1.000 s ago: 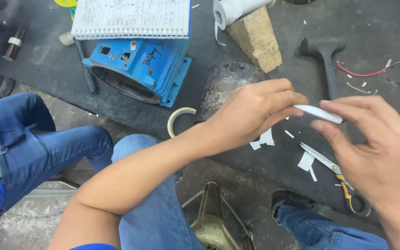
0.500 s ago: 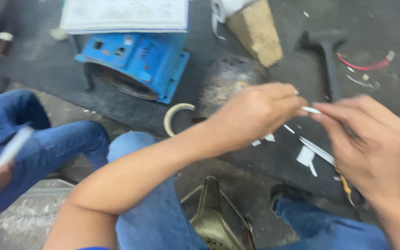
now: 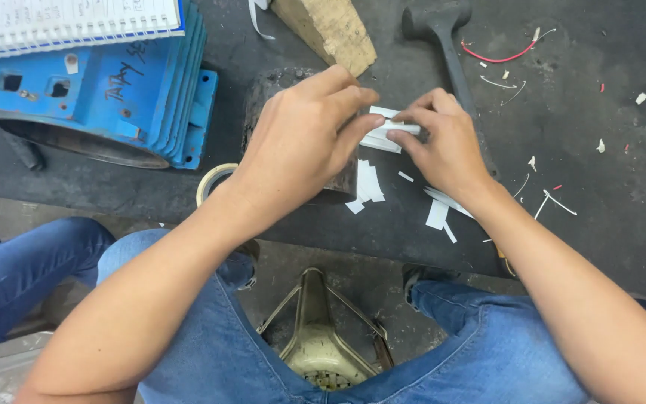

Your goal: A person is manually folding small white insulation strips in half on a workbench in a workshop environment.

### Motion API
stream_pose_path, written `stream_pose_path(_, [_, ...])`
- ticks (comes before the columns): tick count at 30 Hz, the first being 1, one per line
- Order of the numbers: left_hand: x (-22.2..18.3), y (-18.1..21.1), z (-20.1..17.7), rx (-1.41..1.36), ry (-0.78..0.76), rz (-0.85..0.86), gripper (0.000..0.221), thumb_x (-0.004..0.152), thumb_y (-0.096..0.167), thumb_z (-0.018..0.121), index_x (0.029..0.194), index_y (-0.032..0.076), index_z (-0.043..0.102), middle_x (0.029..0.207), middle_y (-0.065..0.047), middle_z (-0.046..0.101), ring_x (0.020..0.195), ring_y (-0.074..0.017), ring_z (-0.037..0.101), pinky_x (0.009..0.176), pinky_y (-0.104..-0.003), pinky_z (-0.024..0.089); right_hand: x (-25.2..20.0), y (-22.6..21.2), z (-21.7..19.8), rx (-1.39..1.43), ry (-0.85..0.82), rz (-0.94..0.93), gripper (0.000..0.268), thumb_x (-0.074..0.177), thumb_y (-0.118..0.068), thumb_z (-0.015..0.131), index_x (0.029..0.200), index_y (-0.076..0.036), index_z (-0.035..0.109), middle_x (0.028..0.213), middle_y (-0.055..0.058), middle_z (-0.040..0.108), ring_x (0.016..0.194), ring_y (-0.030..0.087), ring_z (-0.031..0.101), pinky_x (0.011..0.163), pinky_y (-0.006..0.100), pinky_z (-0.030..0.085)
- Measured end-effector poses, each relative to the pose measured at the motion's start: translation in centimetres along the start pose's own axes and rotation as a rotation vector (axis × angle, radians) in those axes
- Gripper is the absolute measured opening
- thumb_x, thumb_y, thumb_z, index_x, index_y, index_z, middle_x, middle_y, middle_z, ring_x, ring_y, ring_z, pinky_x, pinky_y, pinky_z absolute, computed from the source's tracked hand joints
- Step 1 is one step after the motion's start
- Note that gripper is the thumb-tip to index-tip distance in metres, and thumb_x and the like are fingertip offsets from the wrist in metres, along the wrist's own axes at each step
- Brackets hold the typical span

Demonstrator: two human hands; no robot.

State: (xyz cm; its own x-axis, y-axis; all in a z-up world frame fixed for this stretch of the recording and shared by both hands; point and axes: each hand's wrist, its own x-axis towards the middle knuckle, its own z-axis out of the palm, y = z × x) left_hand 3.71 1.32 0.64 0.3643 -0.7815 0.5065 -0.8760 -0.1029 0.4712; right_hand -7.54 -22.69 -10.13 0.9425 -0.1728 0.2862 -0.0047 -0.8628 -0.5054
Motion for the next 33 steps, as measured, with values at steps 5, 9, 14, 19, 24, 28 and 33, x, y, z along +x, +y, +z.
stream_pose_path(5, [-0.1, -0.2, -0.9, 0.048, 0.009, 0.048, 0.024, 0.109, 0.016, 0.073, 0.12, -0.005, 0.076, 0.103, -0.013, 0.067, 0.088, -0.0385, 0.071, 0.064, -0.051, 0.055, 0.0, 0.0, -0.8, -0.058, -0.069, 0.07, 0.038, 0.098, -0.03, 0.087, 0.128, -0.008, 0.081, 0.113, 0.008, 0.064, 0.104, 0.029, 0.064, 0.093, 0.044, 0.051])
stream_pose_path(9, [-0.5, -0.5, -1.8, 0.104, 0.049, 0.057, 0.02, 0.11, 0.015, 0.076, 0.118, -0.004, 0.076, 0.104, -0.012, 0.068, 0.084, -0.0371, 0.072, 0.064, -0.049, 0.058, -1.5, -2.0, -3.7, -0.028, -0.405, -0.079, 0.028, 0.093, -0.027, 0.085, 0.115, -0.012, 0.08, 0.108, 0.008, 0.069, 0.088, 0.027, 0.069, 0.085, 0.042, 0.052])
stream_pose_path(14, [-0.5, -0.8, -1.3, 0.116, 0.028, 0.064, 0.019, 0.111, 0.015, 0.075, 0.117, -0.003, 0.077, 0.103, -0.012, 0.068, 0.086, -0.0364, 0.072, 0.064, -0.048, 0.057, -3.6, -4.1, -1.6, -0.136, -0.504, -0.081, 0.04, 0.093, -0.032, 0.082, 0.129, -0.016, 0.075, 0.124, 0.005, 0.062, 0.105, 0.034, 0.07, 0.079, 0.055, 0.057])
stream_pose_path(19, [-0.4, -0.6, -1.0, 0.116, 0.001, 0.038, 0.021, 0.111, 0.019, 0.073, 0.115, -0.001, 0.078, 0.101, -0.011, 0.069, 0.085, -0.0374, 0.072, 0.062, -0.05, 0.055, -3.4, -3.7, -1.6, -0.117, -0.433, -0.138, 0.017, 0.103, -0.019, 0.068, 0.113, -0.014, 0.081, 0.116, 0.001, 0.069, 0.094, 0.033, 0.072, 0.07, 0.051, 0.056])
stream_pose_path(24, [-0.2, -0.5, -0.4, 0.049, 0.008, 0.05, 0.021, 0.109, 0.012, 0.074, 0.115, -0.008, 0.076, 0.098, -0.015, 0.066, 0.092, -0.0351, 0.064, 0.075, -0.048, 0.054, -2.2, -5.2, -4.3, -0.014, -0.143, -0.127, 0.003, 0.108, -0.005, 0.064, 0.11, -0.003, 0.066, 0.111, 0.012, 0.067, 0.1, 0.031, 0.067, 0.087, 0.043, 0.051])
stream_pose_path(28, [0.5, 0.5, 0.6, -0.093, 0.048, 0.015, 0.023, 0.106, 0.018, 0.077, 0.113, -0.004, 0.078, 0.096, -0.013, 0.069, 0.092, -0.0336, 0.062, 0.077, -0.047, 0.05, -1.4, -7.6, -8.0, 0.09, -0.075, 0.048, 0.007, 0.114, -0.008, 0.064, 0.113, -0.004, 0.069, 0.088, 0.005, 0.076, 0.076, 0.015, 0.067, 0.072, 0.033, 0.051])
stream_pose_path(33, [1.9, 2.0, 0.9, -0.507, -0.105, -0.26, 0.006, 0.095, 0.018, 0.08, 0.094, 0.012, 0.08, 0.082, 0.003, 0.081, 0.075, -0.0065, 0.072, 0.069, -0.026, 0.058, -0.5, -10.3, -10.1, 0.394, 0.012, 0.02, 0.01, 0.117, 0.001, 0.069, 0.124, 0.005, 0.075, 0.101, 0.012, 0.069, 0.082, 0.017, 0.067, 0.081, 0.026, 0.053])
